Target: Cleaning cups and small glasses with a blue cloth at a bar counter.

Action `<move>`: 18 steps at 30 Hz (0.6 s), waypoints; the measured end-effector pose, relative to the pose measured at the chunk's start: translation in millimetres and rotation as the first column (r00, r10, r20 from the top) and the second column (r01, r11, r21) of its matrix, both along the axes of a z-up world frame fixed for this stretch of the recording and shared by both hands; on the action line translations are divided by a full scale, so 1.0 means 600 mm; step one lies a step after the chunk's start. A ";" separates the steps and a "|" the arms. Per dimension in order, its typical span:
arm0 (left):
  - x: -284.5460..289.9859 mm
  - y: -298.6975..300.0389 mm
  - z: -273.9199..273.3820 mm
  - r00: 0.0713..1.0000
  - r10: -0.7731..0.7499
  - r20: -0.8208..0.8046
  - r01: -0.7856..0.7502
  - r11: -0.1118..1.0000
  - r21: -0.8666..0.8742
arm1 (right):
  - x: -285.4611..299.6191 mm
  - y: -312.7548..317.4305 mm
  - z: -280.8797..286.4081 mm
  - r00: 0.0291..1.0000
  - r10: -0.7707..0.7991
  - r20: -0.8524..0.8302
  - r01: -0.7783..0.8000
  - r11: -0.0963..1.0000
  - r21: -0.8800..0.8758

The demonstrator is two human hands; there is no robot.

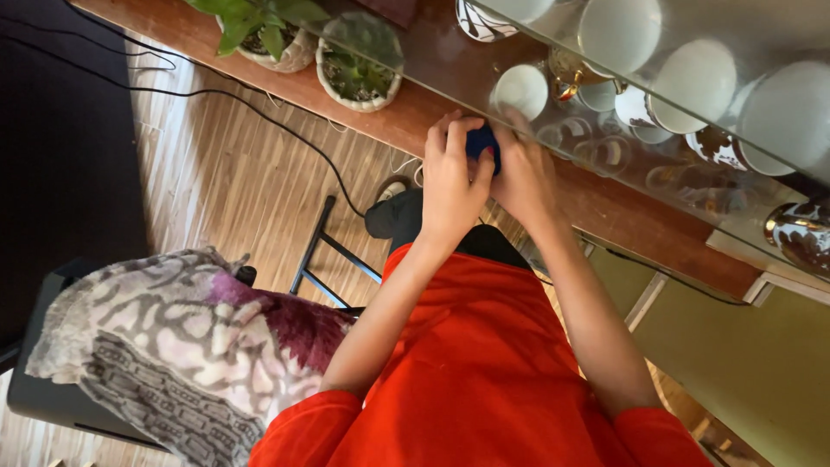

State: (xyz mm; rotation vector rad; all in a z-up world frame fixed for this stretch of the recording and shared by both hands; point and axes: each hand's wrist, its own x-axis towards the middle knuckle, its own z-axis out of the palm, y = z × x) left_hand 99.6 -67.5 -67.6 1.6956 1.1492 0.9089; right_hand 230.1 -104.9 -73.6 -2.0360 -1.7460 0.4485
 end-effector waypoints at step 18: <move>-0.077 0.014 0.014 0.847 0.250 0.470 0.243 0.604 -0.759 | -0.070 -0.047 0.157 0.967 0.243 0.069 -0.253 0.941 0.225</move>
